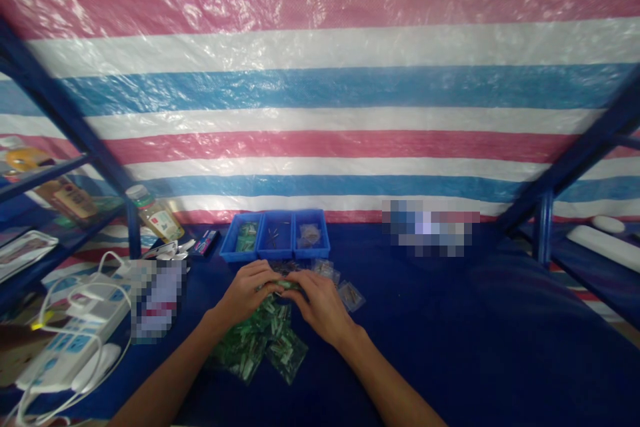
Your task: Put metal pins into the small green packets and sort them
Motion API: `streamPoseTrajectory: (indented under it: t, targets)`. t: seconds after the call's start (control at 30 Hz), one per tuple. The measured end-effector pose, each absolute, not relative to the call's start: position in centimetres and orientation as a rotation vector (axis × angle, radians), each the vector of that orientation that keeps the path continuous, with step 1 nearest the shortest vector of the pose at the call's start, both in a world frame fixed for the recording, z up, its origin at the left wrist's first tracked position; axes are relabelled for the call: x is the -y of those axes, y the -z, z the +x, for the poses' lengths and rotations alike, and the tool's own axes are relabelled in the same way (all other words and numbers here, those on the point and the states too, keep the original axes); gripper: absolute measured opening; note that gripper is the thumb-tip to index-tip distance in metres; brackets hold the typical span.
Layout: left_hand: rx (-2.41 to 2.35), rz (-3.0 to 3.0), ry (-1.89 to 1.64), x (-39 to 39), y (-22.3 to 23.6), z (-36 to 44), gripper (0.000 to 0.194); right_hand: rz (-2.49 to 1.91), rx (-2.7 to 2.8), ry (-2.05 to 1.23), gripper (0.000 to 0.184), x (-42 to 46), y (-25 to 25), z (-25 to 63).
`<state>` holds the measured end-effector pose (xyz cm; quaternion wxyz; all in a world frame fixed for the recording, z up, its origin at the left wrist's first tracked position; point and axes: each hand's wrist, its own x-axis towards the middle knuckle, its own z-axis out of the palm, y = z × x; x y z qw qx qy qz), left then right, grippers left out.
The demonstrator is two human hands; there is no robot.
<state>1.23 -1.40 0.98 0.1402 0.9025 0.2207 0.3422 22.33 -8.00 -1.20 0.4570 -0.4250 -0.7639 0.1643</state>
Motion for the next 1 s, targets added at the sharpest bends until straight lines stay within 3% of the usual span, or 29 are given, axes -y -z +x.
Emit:
streamPoseTrajectory:
  t: [0.17,0.37,0.57,0.7,0.83,1.0]
  targets:
    - [-0.733,2.528,-1.010,1.5,-0.1,1.3,0.029,-1.112,1.743,-0.500,0.018,8.0,1.9,22.2]
    - [-0.634,2.513,-0.947,1.7,-0.8,1.5,0.019,-1.141,1.720,-0.420,0.015,8.0,1.8,22.4]
    - [-0.547,2.498,-0.977,1.7,-1.7,1.2,0.030,-1.081,1.744,-0.424,0.015,8.3,0.6,22.5]
    - [-0.528,2.522,-1.049,1.3,-1.6,1.0,0.037,-1.045,1.769,-0.459,0.029,8.6,0.6,22.9]
    - [-0.534,2.538,-1.080,0.9,-1.4,0.9,0.033,-1.023,1.792,-0.419,0.038,8.3,1.0,22.9]
    - [-0.577,2.588,-1.061,1.2,-1.7,1.0,0.025,-1.064,1.798,-0.333,0.028,8.0,1.0,22.7]
